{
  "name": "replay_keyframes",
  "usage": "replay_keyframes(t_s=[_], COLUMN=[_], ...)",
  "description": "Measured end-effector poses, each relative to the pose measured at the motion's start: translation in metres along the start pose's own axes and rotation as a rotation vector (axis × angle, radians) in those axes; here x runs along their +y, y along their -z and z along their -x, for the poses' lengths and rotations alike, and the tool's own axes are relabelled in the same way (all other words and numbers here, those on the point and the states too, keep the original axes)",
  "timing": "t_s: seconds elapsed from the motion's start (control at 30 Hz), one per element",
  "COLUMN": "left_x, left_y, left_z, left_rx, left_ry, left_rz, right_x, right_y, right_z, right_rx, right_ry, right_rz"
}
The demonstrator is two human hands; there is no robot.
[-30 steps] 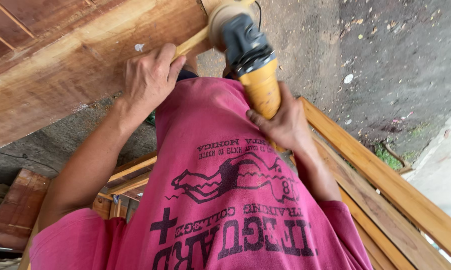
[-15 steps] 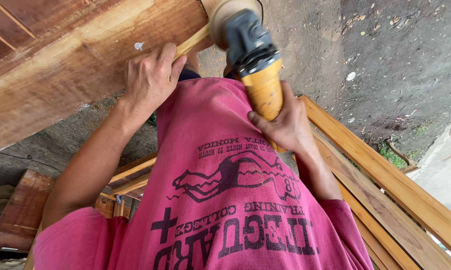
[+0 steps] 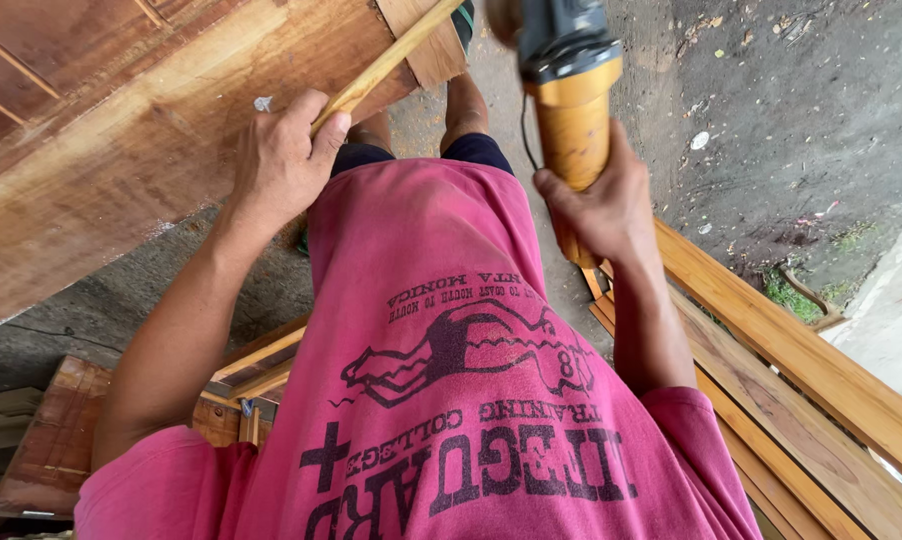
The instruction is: The person uses an angle grinder with a sanding disc to sand a wooden frame. They hold the frame with one hand and operate the tool with the other, moving along the edges to smooth the surface.
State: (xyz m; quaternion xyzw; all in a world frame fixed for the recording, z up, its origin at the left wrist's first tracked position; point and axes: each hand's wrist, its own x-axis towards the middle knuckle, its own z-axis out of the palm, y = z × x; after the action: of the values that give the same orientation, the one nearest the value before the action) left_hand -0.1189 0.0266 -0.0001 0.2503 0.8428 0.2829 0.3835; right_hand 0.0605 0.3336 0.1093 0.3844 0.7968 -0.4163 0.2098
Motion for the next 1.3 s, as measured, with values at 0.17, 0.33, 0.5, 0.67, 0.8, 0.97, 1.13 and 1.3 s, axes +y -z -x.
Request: replay_keyframes(t_s=[0.17,0.33,0.5,0.67,0.8,0.97,1.13,1.3], left_x=[-0.003,0.001,0.009,0.016,0.018,0.016,0.009,0.007], left_y=[-0.001,0.004,0.009,0.011,0.011,0.003,-0.003,-0.005], left_z=[-0.002,-0.002,-0.004,-0.003,-0.002,-0.007,-0.006,-0.007], left_rx=[0.070,0.052,0.063,0.144,0.194,0.246,0.274,0.321], left_ry=[-0.109,0.037,0.041,-0.117,-0.183,-0.278,-0.313,-0.375], left_rz=[0.152,0.244,0.150,0.032,-0.018,-0.046,-0.074,-0.133], right_x=[0.019,0.034,0.039,0.030,0.012,-0.012,-0.027,-0.036], right_y=[0.008,0.009,0.003,-0.008,-0.018,-0.031,-0.041,-0.047], right_z=[-0.001,0.008,0.017,0.024,0.025,0.025,0.025,0.023], right_rx=[0.078,0.118,0.090,0.019,-0.047,-0.092,-0.124,-0.153], right_ry=[0.008,-0.018,-0.013,-0.005,0.040,0.097,0.155,0.143], right_rz=[-0.465,-0.626,-0.646,-0.592,-0.459,-0.210,-0.018,0.048])
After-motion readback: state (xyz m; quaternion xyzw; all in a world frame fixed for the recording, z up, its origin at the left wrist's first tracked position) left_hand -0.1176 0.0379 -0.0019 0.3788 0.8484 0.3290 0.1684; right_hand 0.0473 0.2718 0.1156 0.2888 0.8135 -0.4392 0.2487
